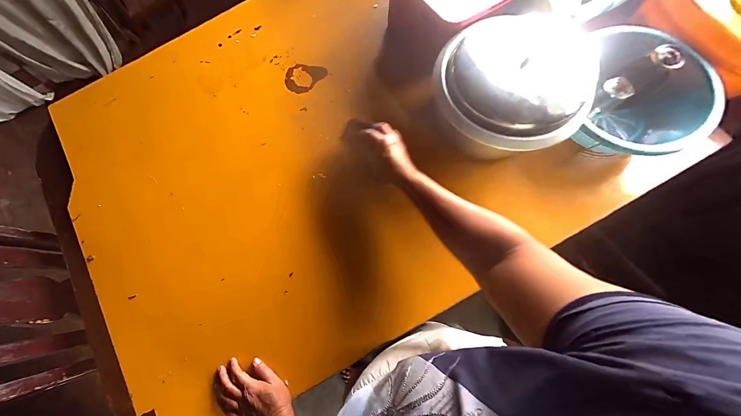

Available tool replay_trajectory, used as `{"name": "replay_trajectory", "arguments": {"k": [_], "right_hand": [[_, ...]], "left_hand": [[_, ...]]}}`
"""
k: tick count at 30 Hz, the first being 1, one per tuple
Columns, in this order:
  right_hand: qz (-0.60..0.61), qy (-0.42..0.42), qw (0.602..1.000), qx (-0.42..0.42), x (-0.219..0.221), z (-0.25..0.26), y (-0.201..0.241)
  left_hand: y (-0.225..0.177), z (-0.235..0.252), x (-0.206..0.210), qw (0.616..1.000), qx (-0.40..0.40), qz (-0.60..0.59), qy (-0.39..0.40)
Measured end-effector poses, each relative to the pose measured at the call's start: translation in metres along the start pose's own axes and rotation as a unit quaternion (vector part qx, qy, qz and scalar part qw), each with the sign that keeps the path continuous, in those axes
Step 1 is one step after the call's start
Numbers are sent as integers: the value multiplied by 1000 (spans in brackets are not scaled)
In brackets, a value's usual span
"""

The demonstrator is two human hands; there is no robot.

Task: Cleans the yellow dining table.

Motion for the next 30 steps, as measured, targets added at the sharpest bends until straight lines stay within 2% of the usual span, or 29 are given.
{"name": "replay_trajectory", "arguments": {"k": [1, 3, 4, 6, 9, 11, 14, 16, 17, 19, 22, 24, 26, 27, 30], "right_hand": [[-22, -25, 998, 49, -11, 15, -27], [-85, -61, 987, 119, -5, 41, -68], [-120, -76, 981, 135, 4, 51, -72], [-139, -57, 982, 114, 24, 55, -37], [-137, 38, 990, 12, 75, 32, 30], [-138, 78, 986, -53, 118, 12, 55], [-13, 181, 980, -87, 152, -18, 90], [115, 237, 960, -90, 148, -21, 99], [138, 235, 957, -99, 139, -14, 92], [72, 188, 975, -92, 100, 6, 62], [-67, 97, 993, 31, 19, 8, 10], [-142, 42, 987, 70, 16, -8, -8], [-184, 14, 982, 39, 48, -36, 14], [-194, 26, 981, 12, 72, -53, 34], [-150, 153, 974, -71, 135, -104, 108]], "left_hand": [[0, 0, 0, 1000, -1, -1, -2], [1, 1, 1, 1000, -2, -3, -6], [1, 1, 2, 1000, -3, -2, -7], [-1, 2, 2, 1000, -1, 3, -9], [0, 2, 0, 1000, 2, 1, -12], [0, 2, 0, 1000, -1, -3, -12], [1, 1, 0, 1000, -6, -9, -5], [1, 1, 0, 1000, -9, -12, 0], [1, 1, -1, 1000, -14, -12, 9], [0, 1, -2, 999, -24, -20, 15], [2, 0, -1, 999, -24, -30, -1], [3, 0, 0, 999, -16, -25, -12], [4, 1, 2, 1000, -15, -23, -13], [4, 1, 1, 999, -17, -26, -12], [4, 2, 0, 999, -21, -43, -5]]}}
Point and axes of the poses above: each hand's wrist, its own z-axis towards the middle knuckle, its own x-axis out of the palm, y = z × x, the point moved 4 cm from there along z, towards the middle knuckle, and after that the axes turned 4 degrees about -y, right-handed, at the moved point
